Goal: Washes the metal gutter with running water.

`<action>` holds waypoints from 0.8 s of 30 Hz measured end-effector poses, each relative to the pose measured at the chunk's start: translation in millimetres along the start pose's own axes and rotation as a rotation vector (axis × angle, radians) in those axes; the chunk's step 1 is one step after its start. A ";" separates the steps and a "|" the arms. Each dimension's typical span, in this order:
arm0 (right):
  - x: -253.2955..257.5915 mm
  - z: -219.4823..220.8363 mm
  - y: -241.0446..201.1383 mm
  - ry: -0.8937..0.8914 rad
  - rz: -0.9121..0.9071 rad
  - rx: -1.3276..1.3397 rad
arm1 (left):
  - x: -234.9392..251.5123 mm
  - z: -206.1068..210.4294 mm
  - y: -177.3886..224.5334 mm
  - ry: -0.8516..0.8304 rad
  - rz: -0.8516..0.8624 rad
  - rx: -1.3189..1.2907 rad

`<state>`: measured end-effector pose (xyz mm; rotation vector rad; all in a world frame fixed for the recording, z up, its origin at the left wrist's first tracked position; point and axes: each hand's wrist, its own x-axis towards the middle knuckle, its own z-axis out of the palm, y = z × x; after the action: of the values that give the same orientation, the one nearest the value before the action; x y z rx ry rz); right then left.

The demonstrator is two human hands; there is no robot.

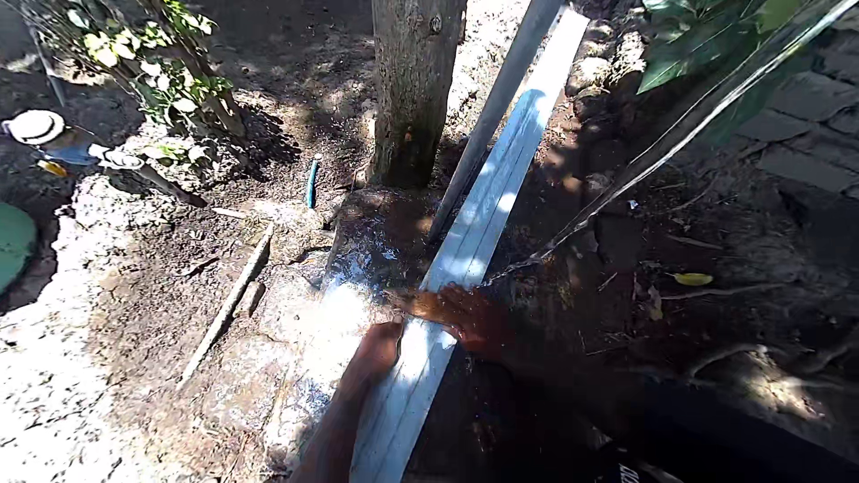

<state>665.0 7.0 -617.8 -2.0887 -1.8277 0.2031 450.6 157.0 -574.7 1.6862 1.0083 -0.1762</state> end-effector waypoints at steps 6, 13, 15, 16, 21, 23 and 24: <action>69.6 -32.1 90.6 0.066 0.251 -0.160 | -162.0 -16.4 -142.7 -0.064 -0.151 0.132; -22.7 22.0 -88.2 -0.111 -0.144 0.125 | -134.7 10.3 -108.2 0.086 -0.186 0.300; -11.4 7.9 -48.8 -0.070 -0.137 0.060 | -116.4 15.2 -79.4 0.054 -0.190 0.315; 2.9 -3.6 -13.2 -0.059 -0.067 -0.002 | -103.8 17.1 -63.1 0.032 -0.195 0.325; 64.2 -23.4 118.1 0.128 0.302 -0.140 | -23.5 39.4 10.4 0.050 -0.139 0.292; 48.8 -8.1 73.6 0.096 0.281 -0.084 | 10.8 47.6 28.6 0.091 -0.128 0.241; 33.0 -2.4 43.8 0.001 0.223 -0.033 | 23.1 49.8 29.9 0.109 -0.098 0.172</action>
<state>711.6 34.5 -627.1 -2.3138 -1.6053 0.2293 503.9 126.0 -585.4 1.8184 1.1858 -0.2433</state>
